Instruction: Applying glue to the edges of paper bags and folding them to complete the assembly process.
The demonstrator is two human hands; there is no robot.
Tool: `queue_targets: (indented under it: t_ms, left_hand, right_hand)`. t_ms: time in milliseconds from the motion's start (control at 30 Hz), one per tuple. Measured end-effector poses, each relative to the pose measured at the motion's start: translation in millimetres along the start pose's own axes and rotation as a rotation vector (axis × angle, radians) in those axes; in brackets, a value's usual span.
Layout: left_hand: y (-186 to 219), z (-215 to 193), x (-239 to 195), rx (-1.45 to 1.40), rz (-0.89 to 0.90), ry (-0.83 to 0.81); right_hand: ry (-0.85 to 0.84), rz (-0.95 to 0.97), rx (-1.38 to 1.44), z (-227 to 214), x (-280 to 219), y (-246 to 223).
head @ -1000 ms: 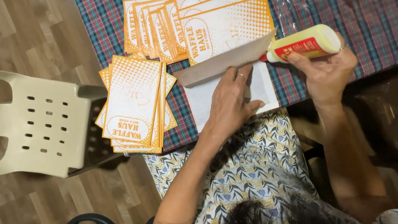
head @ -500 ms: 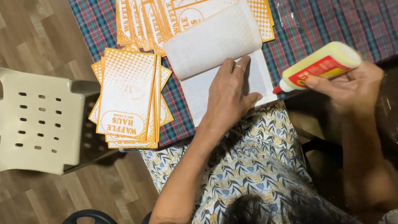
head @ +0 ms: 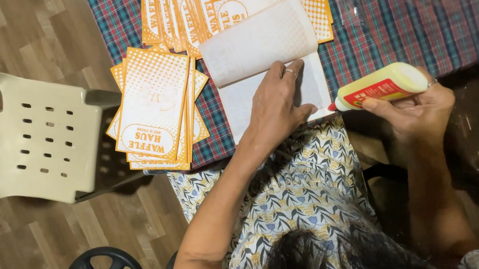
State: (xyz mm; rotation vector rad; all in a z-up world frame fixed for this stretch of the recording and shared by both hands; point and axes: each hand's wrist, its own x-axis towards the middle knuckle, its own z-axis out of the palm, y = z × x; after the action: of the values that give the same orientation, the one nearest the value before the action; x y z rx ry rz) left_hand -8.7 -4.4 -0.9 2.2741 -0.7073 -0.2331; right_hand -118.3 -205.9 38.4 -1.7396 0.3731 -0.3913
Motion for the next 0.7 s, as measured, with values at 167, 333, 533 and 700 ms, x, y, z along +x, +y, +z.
queue_targets:
  t_ms: [167, 333, 533, 700]
  left_hand:
    - [0, 0, 0, -0.008, 0.010, 0.021]
    - [-2, 3, 0, 0.000, 0.016, 0.025]
    - [-1, 2, 0, 0.000, 0.019, 0.027]
    - [-5, 6, 2, 0.024, 0.022, 0.027]
  right_hand:
    - [-0.007, -0.125, -0.006, -4, 3, 22]
    - [0.027, -0.105, 0.000, 2, 2, 14]
    - [-0.015, -0.015, -0.054, -8, -6, 9]
    - [0.005, -0.035, -0.046, -3, -8, 9]
